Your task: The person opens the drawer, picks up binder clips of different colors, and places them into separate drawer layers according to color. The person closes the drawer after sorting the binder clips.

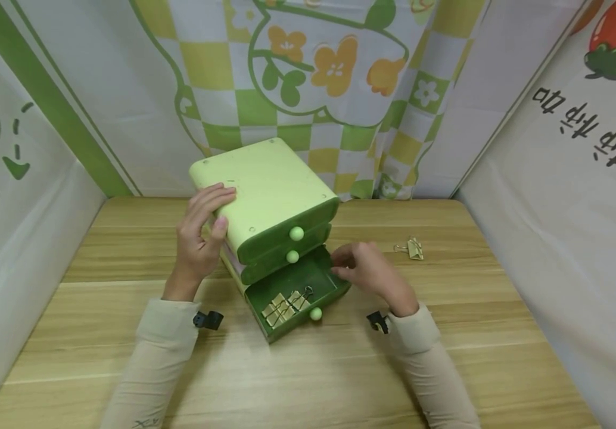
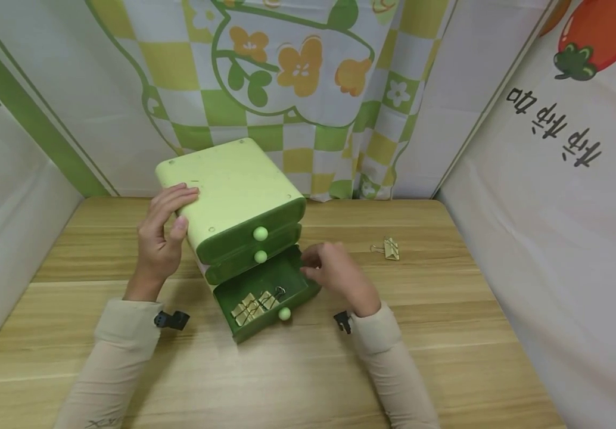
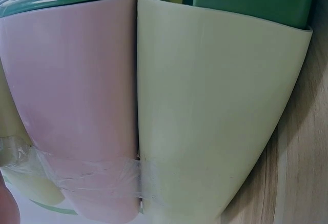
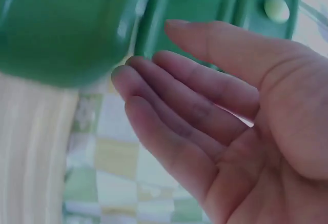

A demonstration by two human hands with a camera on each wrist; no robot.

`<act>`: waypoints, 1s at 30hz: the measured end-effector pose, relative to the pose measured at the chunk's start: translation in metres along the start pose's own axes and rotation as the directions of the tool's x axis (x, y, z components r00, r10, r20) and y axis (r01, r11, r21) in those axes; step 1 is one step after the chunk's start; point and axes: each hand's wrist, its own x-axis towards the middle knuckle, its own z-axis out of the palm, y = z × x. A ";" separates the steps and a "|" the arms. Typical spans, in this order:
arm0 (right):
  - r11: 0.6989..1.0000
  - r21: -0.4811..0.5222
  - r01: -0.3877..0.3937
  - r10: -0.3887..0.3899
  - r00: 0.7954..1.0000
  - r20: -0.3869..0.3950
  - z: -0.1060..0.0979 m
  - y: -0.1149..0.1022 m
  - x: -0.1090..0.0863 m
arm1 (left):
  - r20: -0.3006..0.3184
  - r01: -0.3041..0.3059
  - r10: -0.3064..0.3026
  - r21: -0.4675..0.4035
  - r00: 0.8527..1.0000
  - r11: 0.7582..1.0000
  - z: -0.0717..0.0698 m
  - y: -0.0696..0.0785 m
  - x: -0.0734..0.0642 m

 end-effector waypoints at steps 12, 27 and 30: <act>0.963 -0.032 -0.268 0.262 0.956 -0.134 -0.045 0.047 -0.016 | 0.006 0.000 0.000 0.001 1.000 1.000 0.000 0.000 -0.001; 0.911 -0.069 -0.407 0.380 0.892 -0.246 -0.052 0.126 -0.022 | 0.001 0.003 -0.003 0.007 1.000 1.000 0.000 -0.001 -0.001; 0.910 -0.059 -0.411 0.387 0.890 -0.242 -0.049 0.135 -0.022 | 0.002 0.001 -0.001 0.008 1.000 1.000 0.000 0.000 0.000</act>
